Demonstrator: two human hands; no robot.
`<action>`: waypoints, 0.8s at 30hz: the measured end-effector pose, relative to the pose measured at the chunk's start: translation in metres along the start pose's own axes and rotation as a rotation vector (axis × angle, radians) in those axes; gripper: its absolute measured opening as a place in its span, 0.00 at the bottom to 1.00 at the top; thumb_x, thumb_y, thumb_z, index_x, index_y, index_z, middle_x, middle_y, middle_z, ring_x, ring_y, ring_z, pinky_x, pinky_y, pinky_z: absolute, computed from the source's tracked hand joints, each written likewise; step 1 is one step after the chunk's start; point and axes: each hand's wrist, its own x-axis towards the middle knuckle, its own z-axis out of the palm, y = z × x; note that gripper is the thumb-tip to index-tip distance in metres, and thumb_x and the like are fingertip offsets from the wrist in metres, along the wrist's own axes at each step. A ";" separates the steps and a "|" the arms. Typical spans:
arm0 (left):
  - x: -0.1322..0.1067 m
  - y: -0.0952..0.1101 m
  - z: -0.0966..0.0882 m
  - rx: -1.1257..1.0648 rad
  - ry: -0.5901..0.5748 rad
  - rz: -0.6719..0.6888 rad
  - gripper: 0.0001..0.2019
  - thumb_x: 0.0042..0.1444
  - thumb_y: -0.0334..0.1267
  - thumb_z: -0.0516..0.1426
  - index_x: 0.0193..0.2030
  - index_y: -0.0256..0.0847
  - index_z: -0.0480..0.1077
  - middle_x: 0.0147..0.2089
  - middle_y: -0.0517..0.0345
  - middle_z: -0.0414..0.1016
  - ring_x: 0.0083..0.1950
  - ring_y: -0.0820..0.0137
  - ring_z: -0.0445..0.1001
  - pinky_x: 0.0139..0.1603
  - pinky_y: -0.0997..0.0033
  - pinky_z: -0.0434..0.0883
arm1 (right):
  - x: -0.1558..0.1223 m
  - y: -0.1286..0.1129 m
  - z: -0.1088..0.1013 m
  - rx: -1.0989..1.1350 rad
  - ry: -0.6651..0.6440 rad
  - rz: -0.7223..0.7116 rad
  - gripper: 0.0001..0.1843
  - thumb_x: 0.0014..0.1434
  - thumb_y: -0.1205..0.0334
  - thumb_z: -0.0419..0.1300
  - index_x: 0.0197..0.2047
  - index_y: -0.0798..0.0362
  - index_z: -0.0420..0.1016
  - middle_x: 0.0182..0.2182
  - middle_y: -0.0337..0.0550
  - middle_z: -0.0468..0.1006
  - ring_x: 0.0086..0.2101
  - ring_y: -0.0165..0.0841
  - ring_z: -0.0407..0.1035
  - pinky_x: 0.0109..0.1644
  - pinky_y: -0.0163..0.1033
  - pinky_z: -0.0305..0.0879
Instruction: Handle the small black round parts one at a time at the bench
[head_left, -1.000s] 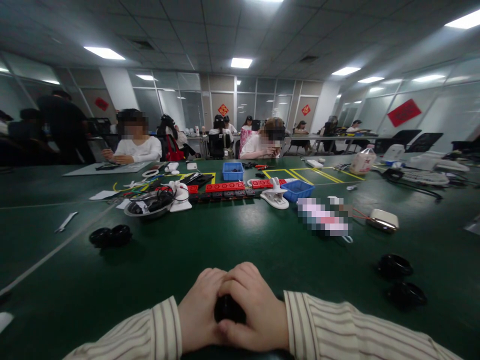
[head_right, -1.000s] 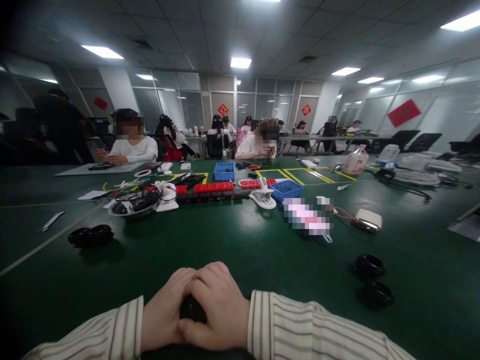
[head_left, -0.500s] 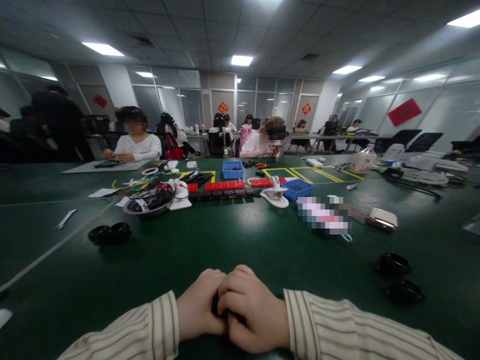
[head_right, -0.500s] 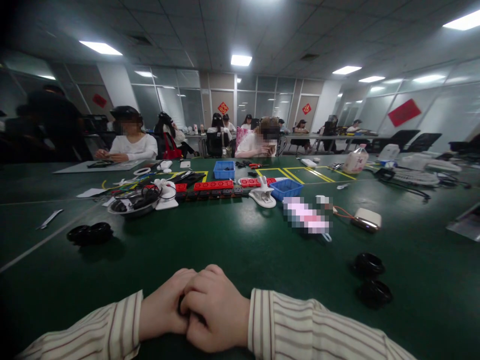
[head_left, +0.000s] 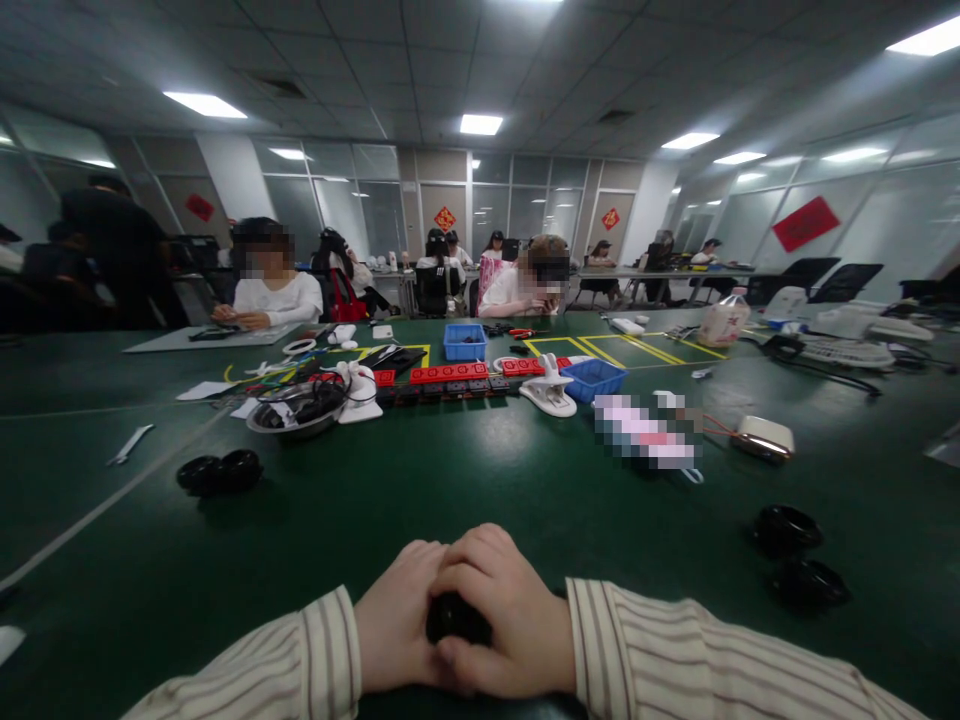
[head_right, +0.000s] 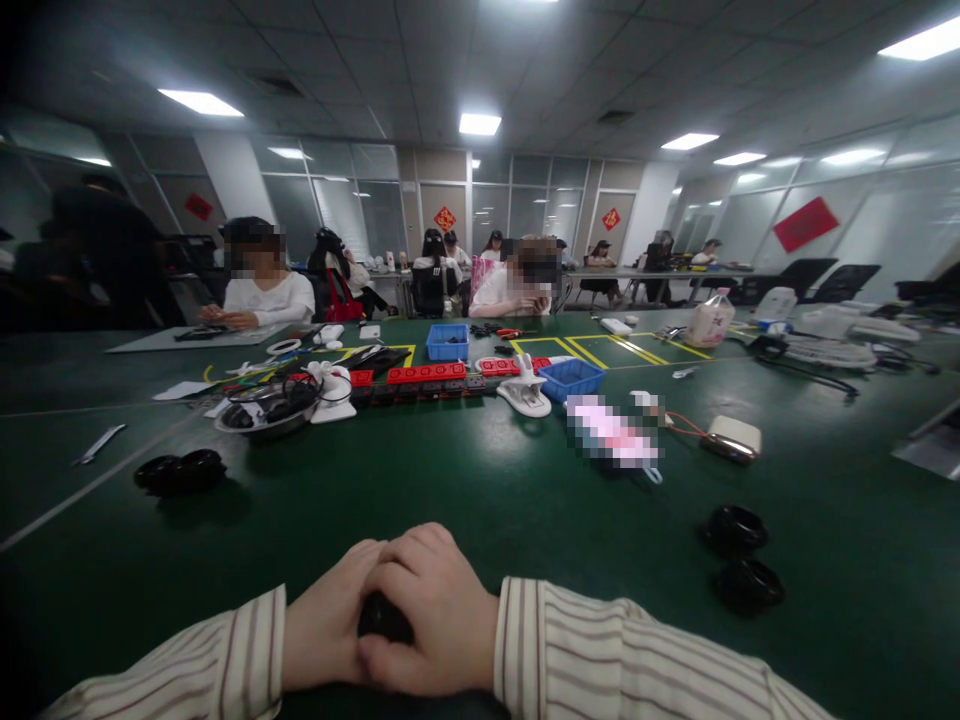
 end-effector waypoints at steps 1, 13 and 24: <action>0.000 0.000 0.002 0.003 0.020 -0.015 0.28 0.34 0.48 0.66 0.43 0.42 0.67 0.42 0.56 0.70 0.42 0.60 0.67 0.45 0.59 0.63 | -0.001 0.001 0.001 -0.018 -0.007 0.043 0.18 0.55 0.49 0.48 0.38 0.56 0.67 0.35 0.46 0.68 0.36 0.34 0.60 0.42 0.41 0.55; 0.000 -0.006 0.004 -0.005 -0.016 0.019 0.15 0.33 0.34 0.62 0.31 0.40 0.66 0.33 0.62 0.67 0.35 0.67 0.65 0.40 0.67 0.62 | -0.001 0.001 0.004 -0.032 -0.099 -0.028 0.08 0.48 0.64 0.49 0.32 0.55 0.65 0.30 0.42 0.68 0.34 0.30 0.61 0.41 0.38 0.56; 0.003 -0.009 -0.002 -0.019 -0.074 0.094 0.25 0.37 0.44 0.63 0.44 0.42 0.66 0.41 0.57 0.70 0.42 0.61 0.67 0.48 0.62 0.63 | -0.001 0.006 0.005 0.033 -0.132 -0.312 0.10 0.50 0.63 0.45 0.31 0.55 0.65 0.31 0.42 0.70 0.39 0.31 0.63 0.52 0.41 0.55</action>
